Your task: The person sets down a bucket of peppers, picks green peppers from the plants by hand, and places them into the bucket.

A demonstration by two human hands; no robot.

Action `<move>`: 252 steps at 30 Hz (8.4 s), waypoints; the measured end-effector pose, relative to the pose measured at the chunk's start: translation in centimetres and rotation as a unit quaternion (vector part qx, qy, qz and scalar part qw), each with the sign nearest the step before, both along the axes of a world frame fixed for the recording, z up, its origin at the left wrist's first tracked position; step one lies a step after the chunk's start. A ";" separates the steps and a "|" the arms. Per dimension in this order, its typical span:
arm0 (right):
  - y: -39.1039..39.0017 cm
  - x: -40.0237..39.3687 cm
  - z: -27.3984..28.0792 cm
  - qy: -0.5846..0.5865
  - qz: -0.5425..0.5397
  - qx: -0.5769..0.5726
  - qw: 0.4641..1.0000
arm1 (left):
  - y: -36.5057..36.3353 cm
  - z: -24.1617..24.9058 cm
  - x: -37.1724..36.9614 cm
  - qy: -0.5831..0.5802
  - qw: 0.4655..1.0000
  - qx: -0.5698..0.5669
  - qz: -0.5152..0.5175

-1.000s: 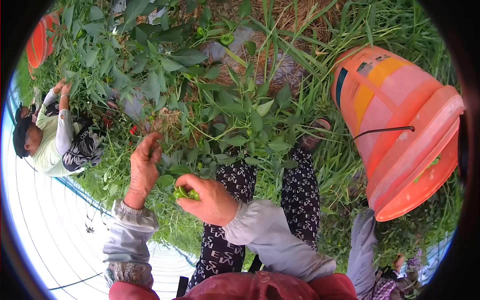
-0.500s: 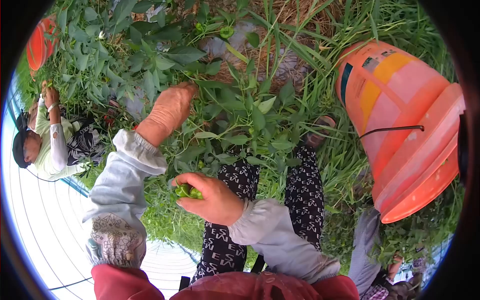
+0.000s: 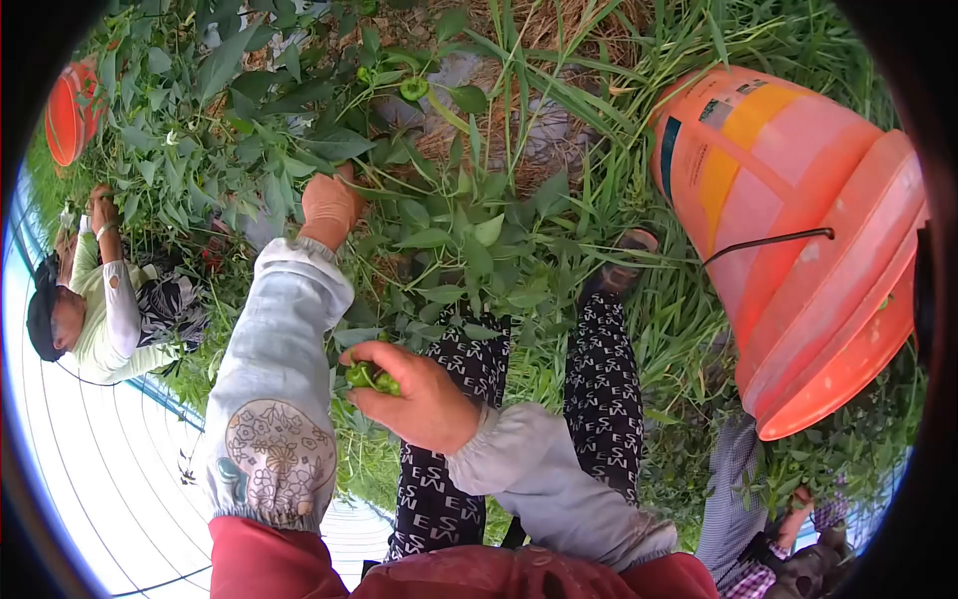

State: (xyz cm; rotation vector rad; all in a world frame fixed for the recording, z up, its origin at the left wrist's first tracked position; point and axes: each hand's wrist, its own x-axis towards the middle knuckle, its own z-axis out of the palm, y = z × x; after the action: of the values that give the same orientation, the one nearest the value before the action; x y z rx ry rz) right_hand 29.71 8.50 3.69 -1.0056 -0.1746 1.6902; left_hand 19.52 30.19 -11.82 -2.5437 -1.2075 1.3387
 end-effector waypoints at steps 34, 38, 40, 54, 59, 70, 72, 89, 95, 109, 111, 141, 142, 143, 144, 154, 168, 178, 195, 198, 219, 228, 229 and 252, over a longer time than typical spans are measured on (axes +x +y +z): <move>0.5 0.9 -0.7 0.090 -0.163 -0.152 0.971 | -11.0 17.0 -1.5 -0.343 0.899 -0.139 0.236; 0.7 0.8 -0.7 0.122 -0.217 -0.170 0.953 | -12.0 17.8 0.3 -0.401 0.824 -0.170 0.363; 0.8 1.0 -0.6 0.122 -0.221 -0.175 0.952 | -12.4 18.6 1.6 -0.412 0.825 -0.201 0.329; 1.2 2.9 -0.5 0.120 -0.257 -0.298 0.912 | -8.4 18.1 1.6 -0.333 0.744 -0.306 0.492; 0.6 1.6 -1.3 0.009 -0.218 -0.201 0.955 | -5.4 12.6 3.1 -0.324 0.927 -0.121 0.144; 0.6 2.2 -0.4 0.081 -0.177 -0.164 0.967 | 0.7 8.5 1.9 -0.057 0.973 0.013 -0.222; 0.5 2.2 -0.4 0.094 -0.187 -0.160 0.965 | -0.4 11.0 2.7 -0.225 0.973 -0.035 0.027; 0.7 1.8 -0.3 0.078 -0.180 -0.163 0.967 | -7.4 15.5 2.8 -0.368 0.783 -0.210 0.456; 0.5 1.5 -0.2 0.090 -0.214 -0.151 0.961 | -1.0 3.2 2.2 -0.458 0.514 -0.156 0.708; 0.2 2.1 -0.5 0.127 -0.190 -0.152 0.962 | 1.3 -0.4 2.5 -0.558 0.300 -0.179 0.753; 0.2 2.0 -0.5 0.119 -0.191 -0.152 0.962 | 1.4 -0.7 1.7 -0.583 0.308 -0.150 0.736; 1.2 3.5 -0.7 0.118 -0.239 -0.183 0.946 | -3.3 12.5 7.3 -0.369 0.773 -0.225 0.464; 1.1 3.4 -0.6 0.140 -0.249 -0.192 0.939 | -3.1 13.0 8.8 -0.421 0.756 -0.253 0.433; 1.0 3.4 -0.5 0.141 -0.249 -0.194 0.938 | -2.7 13.5 10.0 -0.472 0.735 -0.278 0.399; 1.1 3.6 -0.4 0.146 -0.253 -0.192 0.937 | -2.1 13.7 11.0 -0.472 0.735 -0.277 0.400; 0.8 3.5 -0.4 0.176 -0.231 -0.180 0.940 | 7.9 2.7 15.5 -0.319 0.935 -0.009 0.154; 0.6 3.5 -0.4 0.189 -0.254 -0.172 0.933 | 5.7 1.0 18.3 -0.196 0.734 -0.291 0.582; 0.4 4.0 -0.9 0.196 -0.265 -0.195 0.924 | 2.8 7.1 18.9 -0.225 0.807 -0.382 0.390; 8.7 3.4 -8.0 0.394 -0.292 -0.195 0.849 | 0.3 11.7 10.8 -0.489 0.593 -0.351 0.535; 9.5 2.6 -7.5 0.423 -0.355 -0.149 0.820 | 0.0 11.9 10.4 -0.489 0.600 -0.337 0.536; 0.0 9.4 -3.0 0.165 -0.387 -0.290 0.860 | -5.0 19.6 12.1 -0.558 0.638 -0.310 0.431; -2.3 10.6 -0.3 0.061 -0.333 -0.306 0.890 | -13.6 21.6 14.8 -0.438 0.837 -0.285 0.160; -2.7 10.7 0.0 0.051 -0.331 -0.302 0.892 | -14.4 21.4 15.0 -0.417 0.855 -0.262 0.163; -15.4 15.6 7.4 -0.010 -0.007 -0.260 0.966 | -16.1 26.5 15.7 -0.426 0.642 -0.380 0.512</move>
State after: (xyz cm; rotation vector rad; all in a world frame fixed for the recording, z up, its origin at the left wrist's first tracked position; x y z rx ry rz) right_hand 45.31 -6.94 11.14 -1.4020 0.2794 1.7529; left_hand 35.25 14.09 14.65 -3.2864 -3.2586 0.5234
